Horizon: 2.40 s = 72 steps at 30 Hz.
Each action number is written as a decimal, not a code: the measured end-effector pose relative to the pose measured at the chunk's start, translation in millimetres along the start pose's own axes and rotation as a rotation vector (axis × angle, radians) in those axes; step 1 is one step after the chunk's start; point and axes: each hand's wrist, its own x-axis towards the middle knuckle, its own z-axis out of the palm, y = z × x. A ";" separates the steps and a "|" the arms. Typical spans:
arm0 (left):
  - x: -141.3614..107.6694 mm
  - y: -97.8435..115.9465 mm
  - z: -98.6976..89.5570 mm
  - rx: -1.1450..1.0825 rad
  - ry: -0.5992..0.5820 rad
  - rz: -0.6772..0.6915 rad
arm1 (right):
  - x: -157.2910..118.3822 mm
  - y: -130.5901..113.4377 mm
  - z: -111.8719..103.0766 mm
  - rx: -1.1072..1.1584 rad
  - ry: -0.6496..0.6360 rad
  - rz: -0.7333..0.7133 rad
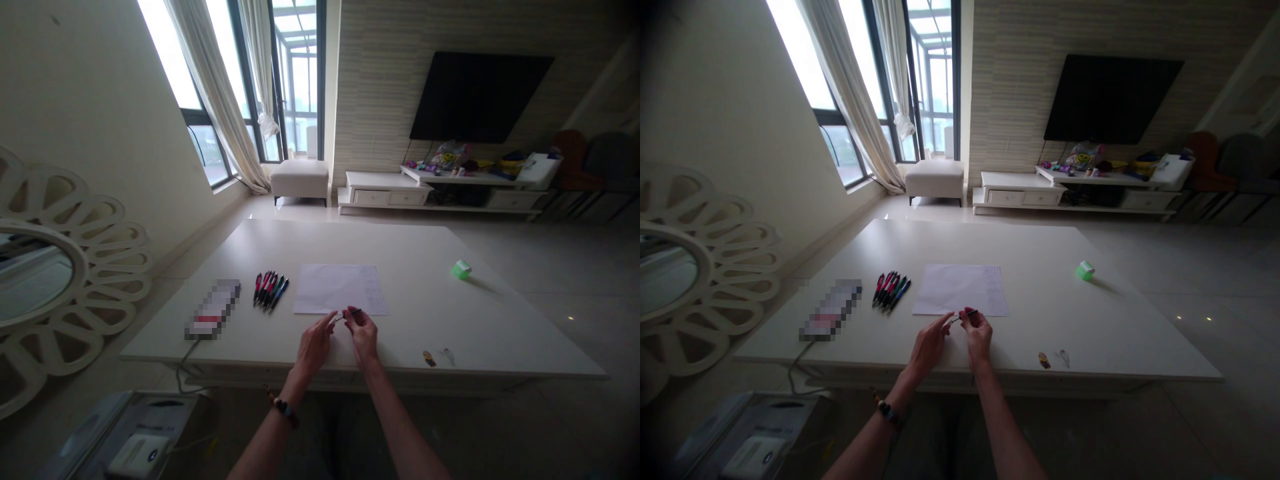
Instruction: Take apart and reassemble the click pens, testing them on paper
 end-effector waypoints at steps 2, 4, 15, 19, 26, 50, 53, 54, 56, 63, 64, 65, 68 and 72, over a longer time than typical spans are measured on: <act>-0.4 2.4 -1.6 0.002 -0.004 0.016 | 1.9 -1.9 1.8 -0.046 0.025 -0.009; -0.5 4.7 -2.1 0.007 0.008 0.000 | 3.9 -6.2 3.5 -0.099 0.014 -0.018; 0.9 2.2 1.7 0.029 0.095 -0.072 | 24.9 -32.6 -1.4 -0.185 -0.042 -0.022; 0.6 1.3 2.7 0.037 0.126 -0.080 | 39.6 -44.0 -20.8 -0.206 -0.005 -0.062; 1.5 -0.2 3.2 0.009 0.127 -0.093 | 41.7 -48.9 -76.2 -0.830 0.002 -0.298; 3.0 4.3 -1.5 -0.009 0.041 -0.162 | -15.9 -12.1 18.0 -0.288 -0.162 -0.039; 3.1 4.3 -1.1 0.000 0.044 -0.155 | -8.4 -9.5 21.6 -0.249 -0.118 -0.044; 3.2 4.3 -0.9 0.003 0.046 -0.149 | -6.0 -9.6 20.9 -0.251 -0.117 -0.046; 3.2 4.1 -0.6 0.005 0.048 -0.132 | -0.7 -12.4 16.8 -0.266 -0.113 -0.052; 2.6 4.2 -1.1 0.028 0.069 -0.136 | 35.7 -48.9 -44.2 -0.802 -0.084 -0.214; 2.8 4.7 -1.5 0.033 0.065 -0.140 | 40.6 -53.7 -56.0 -0.958 -0.106 -0.240; 3.0 5.3 -1.8 0.037 0.062 -0.145 | 44.5 -57.5 -66.5 -1.083 -0.108 -0.255; 3.6 6.6 -2.5 0.055 0.057 -0.160 | 49.2 -61.6 -86.7 -1.284 -0.144 -0.265; 3.7 6.0 -1.9 0.056 0.048 -0.156 | 45.7 -56.7 -93.1 -1.256 -0.167 -0.265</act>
